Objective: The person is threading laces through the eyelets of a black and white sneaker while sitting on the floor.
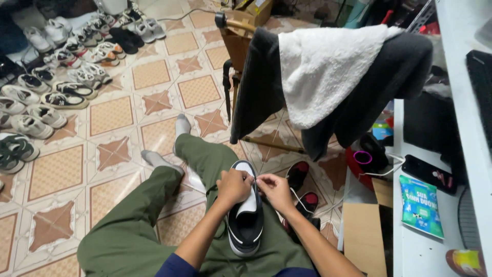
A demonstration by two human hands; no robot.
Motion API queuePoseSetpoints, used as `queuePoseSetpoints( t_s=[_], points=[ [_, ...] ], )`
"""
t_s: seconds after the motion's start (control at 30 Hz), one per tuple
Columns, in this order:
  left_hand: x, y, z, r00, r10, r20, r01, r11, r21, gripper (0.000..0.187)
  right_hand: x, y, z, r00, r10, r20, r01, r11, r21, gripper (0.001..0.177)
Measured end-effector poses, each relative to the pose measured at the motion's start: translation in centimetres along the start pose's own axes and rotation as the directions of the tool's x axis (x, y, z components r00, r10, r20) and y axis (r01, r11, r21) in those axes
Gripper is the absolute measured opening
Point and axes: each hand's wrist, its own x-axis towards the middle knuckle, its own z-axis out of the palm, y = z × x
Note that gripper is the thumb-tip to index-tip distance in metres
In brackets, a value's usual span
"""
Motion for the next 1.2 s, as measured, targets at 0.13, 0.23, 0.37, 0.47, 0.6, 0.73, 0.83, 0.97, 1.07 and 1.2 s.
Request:
queuePoseSetpoints(
  t_s=[0.13, 0.23, 0.37, 0.47, 0.6, 0.73, 0.83, 0.97, 1.07, 1.2],
  points=[
    [0.3, -0.3, 0.7, 0.999, 0.031, -0.033, -0.031, 1.0, 0.001, 0.027, 0.3, 0.4, -0.3, 0.998, 0.037, 0.043, -0.038, 0.999, 0.024, 0.021],
    [0.5, -1.0, 1.2, 0.997, 0.021, -0.069, -0.024, 0.999, -0.035, 0.023, 0.2, -0.3, -0.2, 0.997, 0.017, 0.08, -0.017, 1.0, -0.001, 0.019],
    [0.1, -1.3, 1.1, 0.993, 0.055, -0.102, -0.062, 0.996, -0.066, 0.03, -0.4, -1.9, 0.4, 0.996, -0.014, 0.092, 0.022, 0.996, -0.083, 0.012],
    [-2.1, 0.4, -0.6, 0.984, 0.143, -0.103, -0.14, 0.989, 0.038, 0.039, -0.9, -2.2, 0.1, 0.997, -0.027, 0.076, 0.036, 0.992, -0.119, 0.01],
    [-3.2, 1.2, -1.0, 0.96, 0.266, -0.089, -0.246, 0.951, 0.189, 0.045, -1.2, -1.0, -1.7, 0.998, -0.051, 0.023, 0.054, 0.983, -0.178, 0.01],
    [-2.2, -0.2, 0.7, 0.932, 0.335, -0.136, -0.289, 0.916, 0.276, 0.042, -1.5, -0.5, -4.0, 0.997, -0.075, 0.006, 0.074, 0.974, -0.212, 0.01],
    [-1.3, -1.3, 2.2, 0.851, 0.423, -0.311, -0.311, 0.883, 0.352, 0.031, -1.4, -0.4, -6.2, 1.0, -0.023, 0.009, 0.024, 0.956, -0.293, 0.004],
    [-1.4, -1.3, 2.2, 0.826, 0.444, -0.346, -0.338, 0.883, 0.326, 0.027, -0.2, 2.0, -10.3, 0.985, -0.164, 0.045, 0.165, 0.865, -0.473, 0.009],
    [-1.2, -1.5, 2.5, 0.78, 0.484, -0.396, -0.372, 0.868, 0.327, 0.024, 1.0, 4.7, -14.0, 0.992, -0.126, 0.03, 0.124, 0.849, -0.514, 0.01],
    [-1.5, -1.5, 2.3, 0.73, 0.522, -0.441, -0.432, 0.853, 0.293, 0.02, 1.2, 7.7, -18.0, 0.999, -0.031, -0.044, -0.002, 0.796, -0.605, 0.013]
  ],
)
